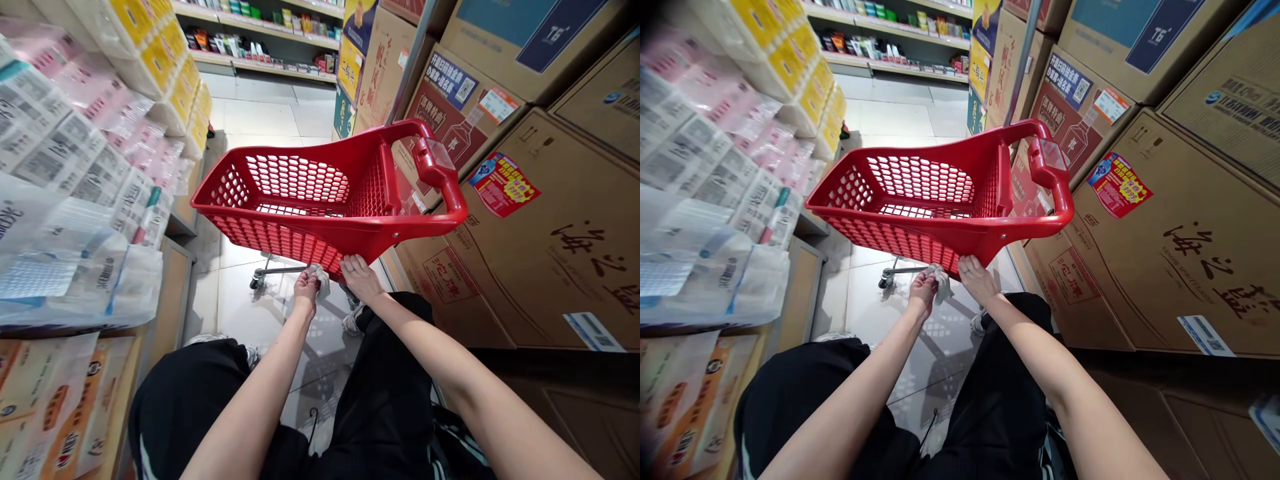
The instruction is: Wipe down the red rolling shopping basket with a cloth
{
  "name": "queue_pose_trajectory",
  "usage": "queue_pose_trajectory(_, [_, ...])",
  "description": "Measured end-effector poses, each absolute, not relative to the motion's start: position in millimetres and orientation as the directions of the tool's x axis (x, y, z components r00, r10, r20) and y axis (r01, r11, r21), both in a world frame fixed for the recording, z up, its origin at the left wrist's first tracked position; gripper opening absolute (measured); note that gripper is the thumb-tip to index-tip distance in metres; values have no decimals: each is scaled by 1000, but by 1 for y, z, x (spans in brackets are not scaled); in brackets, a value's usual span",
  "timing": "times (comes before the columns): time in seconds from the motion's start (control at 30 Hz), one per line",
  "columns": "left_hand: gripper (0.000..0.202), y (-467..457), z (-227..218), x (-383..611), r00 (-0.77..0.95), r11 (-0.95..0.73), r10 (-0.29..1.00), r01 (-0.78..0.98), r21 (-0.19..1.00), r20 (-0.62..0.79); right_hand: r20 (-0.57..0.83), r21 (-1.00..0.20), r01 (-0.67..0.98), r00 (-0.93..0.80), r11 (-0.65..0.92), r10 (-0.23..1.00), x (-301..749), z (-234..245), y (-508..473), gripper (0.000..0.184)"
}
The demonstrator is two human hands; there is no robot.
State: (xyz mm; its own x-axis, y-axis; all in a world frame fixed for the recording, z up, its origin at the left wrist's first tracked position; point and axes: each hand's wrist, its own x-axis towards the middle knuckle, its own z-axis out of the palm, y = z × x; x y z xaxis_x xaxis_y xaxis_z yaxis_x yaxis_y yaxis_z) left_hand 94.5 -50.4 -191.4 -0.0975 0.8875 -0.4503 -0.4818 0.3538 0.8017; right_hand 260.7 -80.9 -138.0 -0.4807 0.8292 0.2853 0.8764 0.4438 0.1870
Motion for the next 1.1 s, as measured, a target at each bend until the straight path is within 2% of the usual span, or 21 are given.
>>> queue_pose_trajectory(0.13, [28,-46,-188,105,-79,349,900,-457,818,-429,269,207,899,-432,386,861,247,-132,-72,42])
queue_pose_trajectory(0.3, [26,-35,-188,110,-141,295,919,-375,879,-369,247,224,877,-474,426,845,248,-122,-69,38])
queue_pose_trajectory(0.47, [19,-27,-195,116,-148,267,943,-203,942,-299,246,252,865,-491,433,836,251,-114,-63,36])
queue_pose_trajectory(0.6, [7,-21,-197,113,-113,217,970,6,976,-215,235,243,871,-481,428,845,248,-110,-57,36])
queue_pose_trajectory(0.67, [2,-17,-193,107,-84,180,982,121,976,-171,219,210,878,-471,430,854,246,-108,-55,36])
queue_pose_trajectory(0.83, [9,-2,-181,100,-14,78,997,330,941,-77,181,188,897,-431,399,884,240,-105,-50,35])
queue_pose_trajectory(1.1, [8,-21,-191,105,24,-19,1000,438,899,9,216,206,930,-347,305,913,235,-113,-47,33])
